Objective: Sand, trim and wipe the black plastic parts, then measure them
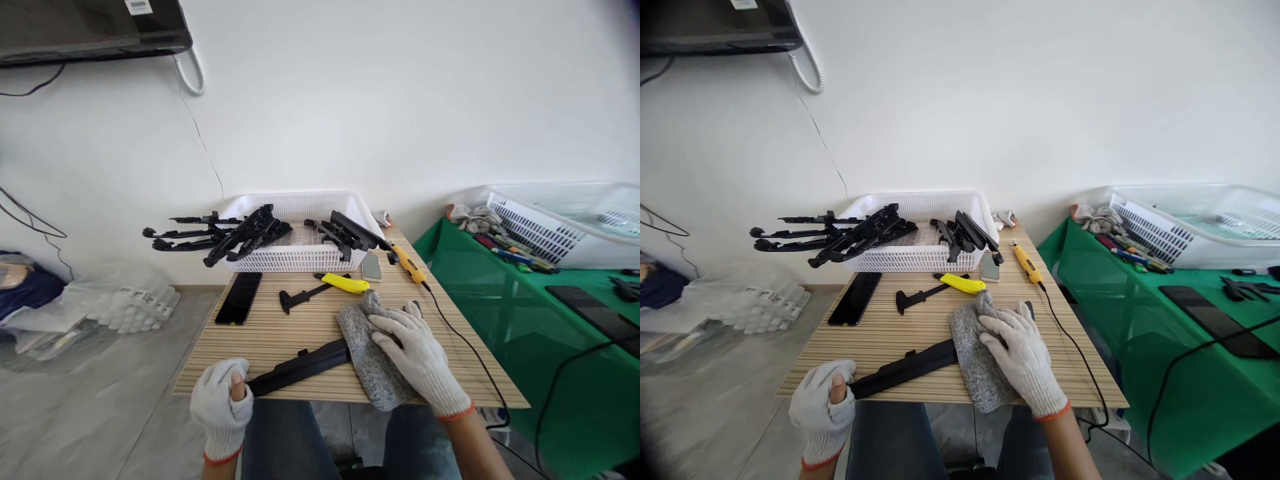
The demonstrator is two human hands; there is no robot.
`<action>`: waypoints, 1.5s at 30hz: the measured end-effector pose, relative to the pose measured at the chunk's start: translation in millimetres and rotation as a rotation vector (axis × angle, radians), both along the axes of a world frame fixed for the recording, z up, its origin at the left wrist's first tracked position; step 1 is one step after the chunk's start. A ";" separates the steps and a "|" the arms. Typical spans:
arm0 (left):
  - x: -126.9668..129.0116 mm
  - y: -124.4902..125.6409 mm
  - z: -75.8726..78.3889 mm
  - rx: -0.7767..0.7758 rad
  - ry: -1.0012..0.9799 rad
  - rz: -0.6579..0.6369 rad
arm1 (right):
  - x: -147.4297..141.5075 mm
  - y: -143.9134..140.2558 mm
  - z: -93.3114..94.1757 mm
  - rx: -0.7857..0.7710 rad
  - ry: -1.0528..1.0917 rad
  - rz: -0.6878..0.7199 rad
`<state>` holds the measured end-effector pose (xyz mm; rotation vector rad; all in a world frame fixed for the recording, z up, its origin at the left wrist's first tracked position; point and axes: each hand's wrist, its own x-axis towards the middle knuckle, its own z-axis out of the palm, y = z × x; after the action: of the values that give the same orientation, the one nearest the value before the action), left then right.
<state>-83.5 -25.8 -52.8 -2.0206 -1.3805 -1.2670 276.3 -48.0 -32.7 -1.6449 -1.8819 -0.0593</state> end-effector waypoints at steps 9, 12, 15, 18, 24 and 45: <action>-0.4 -0.4 0.3 0.006 0.008 -0.006 | -114.2 4.4 13.7 0.027 0.190 0.305; -0.5 -1.5 1.4 -0.009 0.011 0.013 | -128.5 5.5 13.3 0.030 0.229 0.354; -0.1 -2.5 2.9 -0.018 0.015 0.000 | -110.1 7.5 12.0 0.014 0.220 0.397; 0.6 -2.9 3.9 -0.020 0.013 -0.018 | -66.8 9.4 8.6 -0.005 0.163 0.312; 2.3 -1.4 2.7 0.003 0.015 -0.013 | 18.4 1.3 -4.0 -0.027 0.084 0.017; -0.3 -2.3 3.4 0.002 0.038 -0.009 | -120.3 5.5 17.4 -0.044 0.170 0.335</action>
<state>-83.8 -28.1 -49.4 -2.0405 -1.3538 -1.2273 156.0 -42.5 -15.3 -1.2973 -2.0088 0.2551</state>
